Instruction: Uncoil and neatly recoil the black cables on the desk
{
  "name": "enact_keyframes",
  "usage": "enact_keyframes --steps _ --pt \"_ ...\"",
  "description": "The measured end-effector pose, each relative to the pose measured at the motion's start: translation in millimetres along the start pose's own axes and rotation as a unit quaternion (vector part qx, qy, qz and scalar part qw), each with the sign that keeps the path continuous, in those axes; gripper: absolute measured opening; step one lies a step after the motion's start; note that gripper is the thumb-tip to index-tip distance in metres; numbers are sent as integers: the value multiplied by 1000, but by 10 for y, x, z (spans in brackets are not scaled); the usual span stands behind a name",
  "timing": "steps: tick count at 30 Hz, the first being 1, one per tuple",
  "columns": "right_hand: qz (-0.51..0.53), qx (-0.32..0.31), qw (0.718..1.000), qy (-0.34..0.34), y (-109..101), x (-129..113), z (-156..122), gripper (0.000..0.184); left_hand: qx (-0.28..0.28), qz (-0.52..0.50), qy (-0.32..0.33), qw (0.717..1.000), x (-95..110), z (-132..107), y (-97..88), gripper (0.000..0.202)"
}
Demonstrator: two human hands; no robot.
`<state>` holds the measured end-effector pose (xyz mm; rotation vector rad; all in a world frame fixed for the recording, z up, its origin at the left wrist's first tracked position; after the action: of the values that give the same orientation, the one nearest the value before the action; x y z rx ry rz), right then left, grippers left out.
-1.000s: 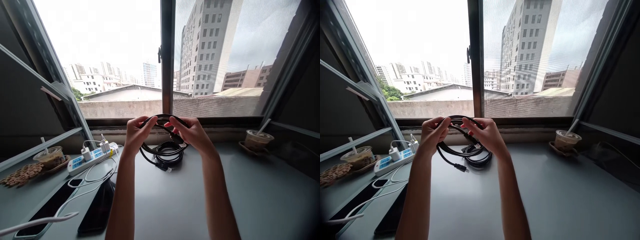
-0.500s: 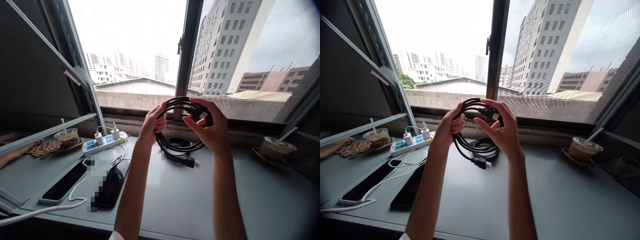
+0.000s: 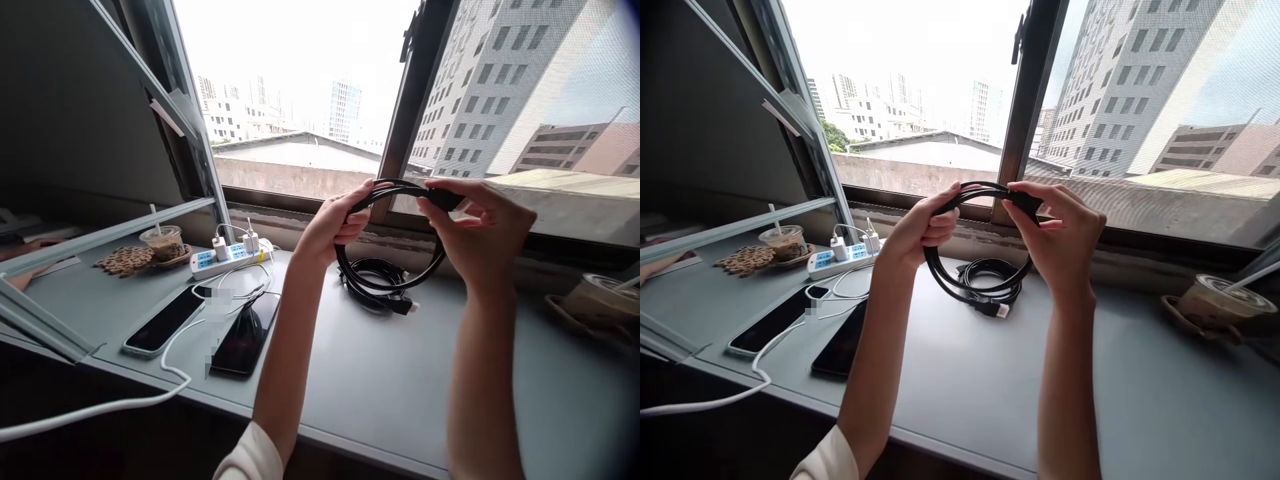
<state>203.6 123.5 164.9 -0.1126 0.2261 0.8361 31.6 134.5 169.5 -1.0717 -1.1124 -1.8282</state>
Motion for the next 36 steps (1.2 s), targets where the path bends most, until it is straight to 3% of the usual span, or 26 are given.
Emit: enact_keyframes --steps 5,9,14,18,22,28,32,36 --pt "46 -69 995 52 108 113 -52 22 32 175 34 984 52 -100 -21 23" --pt "34 -99 993 57 280 213 -128 22 99 254 70 960 51 -113 -81 45" --pt "-8 -45 991 126 407 519 -202 21 146 302 84 938 -59 10 -68 50" --pt "-46 -73 952 292 410 809 -314 28 126 398 -8 908 -378 192 -30 42" --pt "-63 -170 912 368 399 977 -486 25 123 534 -123 827 -803 392 -95 49" --pt "-63 -288 856 424 435 1238 -678 25 135 601 -115 779 -1102 621 -258 57" --pt "-108 -327 825 449 460 1401 -812 24 141 646 -131 739 -1320 663 -319 61" --pt "-145 -352 801 462 508 1484 -959 23 155 687 -146 695 -1637 643 -374 50"
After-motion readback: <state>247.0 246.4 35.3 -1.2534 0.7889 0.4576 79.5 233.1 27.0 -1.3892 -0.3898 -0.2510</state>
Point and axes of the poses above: each hand's wrist, its own z-axis towards the middle knuckle, its own y-axis out of the palm, x = y × z, the point moved 2 cm from there along z, towards the middle knuckle, and after that the axes turned 6 degrees about x, right-handed, at the moved point
